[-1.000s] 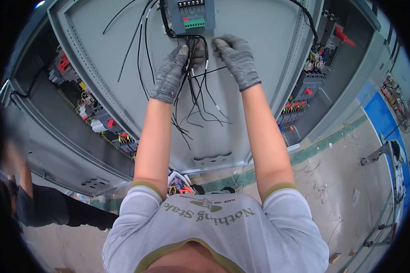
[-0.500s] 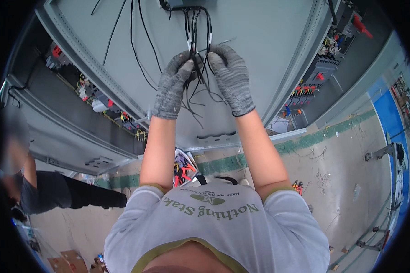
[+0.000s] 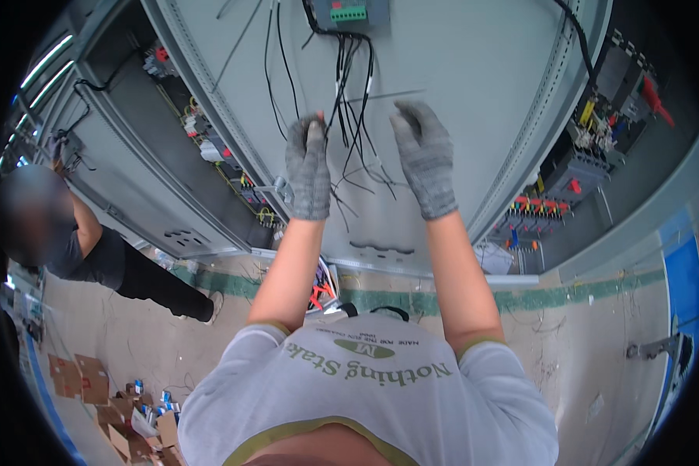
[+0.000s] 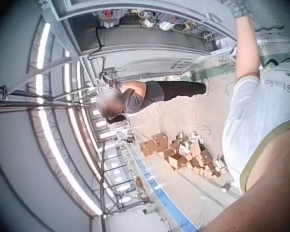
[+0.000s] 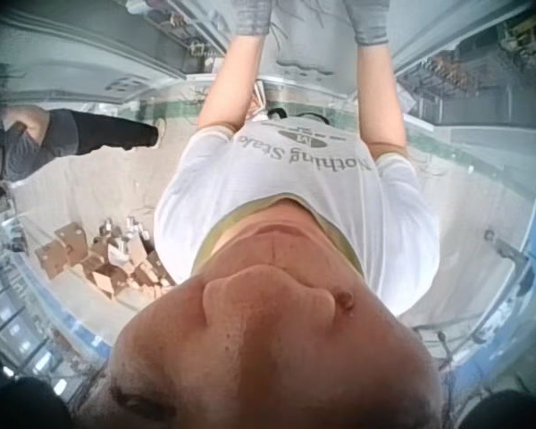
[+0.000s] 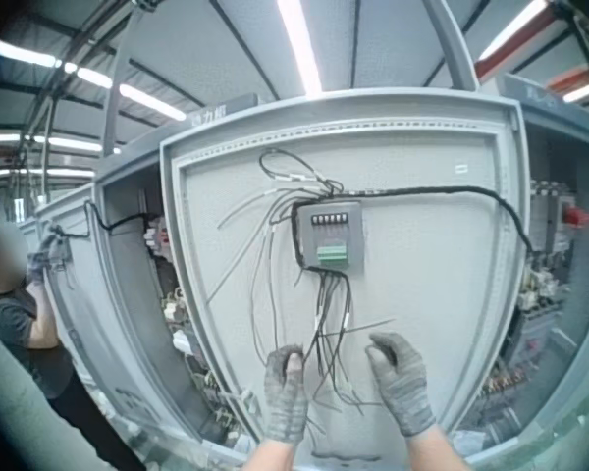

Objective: The person strips insulation from multiple black wires using pliers and organizes them inside an open electrical cabinet. They repeatedly cut wire ends and align the bundle near a terminal block mounted on the cabinet door.

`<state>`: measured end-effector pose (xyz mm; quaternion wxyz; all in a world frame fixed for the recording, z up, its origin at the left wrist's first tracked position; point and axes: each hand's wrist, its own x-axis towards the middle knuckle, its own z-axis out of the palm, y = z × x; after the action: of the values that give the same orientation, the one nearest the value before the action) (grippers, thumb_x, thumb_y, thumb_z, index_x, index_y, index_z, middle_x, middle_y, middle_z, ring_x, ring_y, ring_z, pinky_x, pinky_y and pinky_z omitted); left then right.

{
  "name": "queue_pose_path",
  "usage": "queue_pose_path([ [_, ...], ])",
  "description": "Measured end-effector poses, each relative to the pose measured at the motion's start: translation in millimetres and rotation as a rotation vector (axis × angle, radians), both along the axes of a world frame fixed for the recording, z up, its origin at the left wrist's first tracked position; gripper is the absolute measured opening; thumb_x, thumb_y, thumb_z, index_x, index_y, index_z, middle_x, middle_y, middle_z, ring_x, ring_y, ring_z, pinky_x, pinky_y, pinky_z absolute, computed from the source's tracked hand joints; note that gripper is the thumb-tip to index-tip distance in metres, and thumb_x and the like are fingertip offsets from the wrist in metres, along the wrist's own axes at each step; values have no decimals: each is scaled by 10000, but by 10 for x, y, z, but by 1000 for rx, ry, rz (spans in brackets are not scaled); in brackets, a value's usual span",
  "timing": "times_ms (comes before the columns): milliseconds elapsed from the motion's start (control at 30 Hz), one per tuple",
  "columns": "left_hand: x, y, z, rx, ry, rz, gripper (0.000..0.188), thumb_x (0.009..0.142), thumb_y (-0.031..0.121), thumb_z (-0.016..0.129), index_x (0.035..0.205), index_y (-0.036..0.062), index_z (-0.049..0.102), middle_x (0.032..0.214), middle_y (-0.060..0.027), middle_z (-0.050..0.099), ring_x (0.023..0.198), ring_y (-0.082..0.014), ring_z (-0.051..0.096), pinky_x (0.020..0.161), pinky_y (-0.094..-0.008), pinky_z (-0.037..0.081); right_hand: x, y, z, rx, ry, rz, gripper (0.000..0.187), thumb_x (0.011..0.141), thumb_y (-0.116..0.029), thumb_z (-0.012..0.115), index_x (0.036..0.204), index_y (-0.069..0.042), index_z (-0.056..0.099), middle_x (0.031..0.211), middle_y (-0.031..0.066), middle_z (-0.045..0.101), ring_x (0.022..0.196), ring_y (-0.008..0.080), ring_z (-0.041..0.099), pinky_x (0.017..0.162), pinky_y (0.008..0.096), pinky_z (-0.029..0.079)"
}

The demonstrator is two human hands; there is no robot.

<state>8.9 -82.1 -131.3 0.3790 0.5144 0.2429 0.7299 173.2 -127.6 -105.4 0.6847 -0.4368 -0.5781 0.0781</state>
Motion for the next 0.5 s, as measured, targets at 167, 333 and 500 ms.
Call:
queue_pose_path([
  [167,35,-269,-227,-35,87,-8,214,988,124,499,1150,3,571,1073,-53,611,993,-122,567,910,-263,442,227,-369,-312,-113,104,148,206,912,-123,629,1079,-4,645,897,75,682,829,116,642,761,257,516],
  [333,130,-366,-75,256,598,368,177,926,67,491,1028,30,631,969,-132,619,927,-252,611,860,-327,465,386,-660,-641,-232,84,242,180,930,-96,591,1071,0,647,888,83,685,815,122,649,750,253,518],
  [500,95,-110,42,161,303,422,167,943,111,512,1015,7,622,959,-108,633,869,-190,600,800,-313,480,452,-919,-779,-302,64,295,169,923,-95,596,1055,-12,659,876,83,688,815,133,658,763,260,515],
])
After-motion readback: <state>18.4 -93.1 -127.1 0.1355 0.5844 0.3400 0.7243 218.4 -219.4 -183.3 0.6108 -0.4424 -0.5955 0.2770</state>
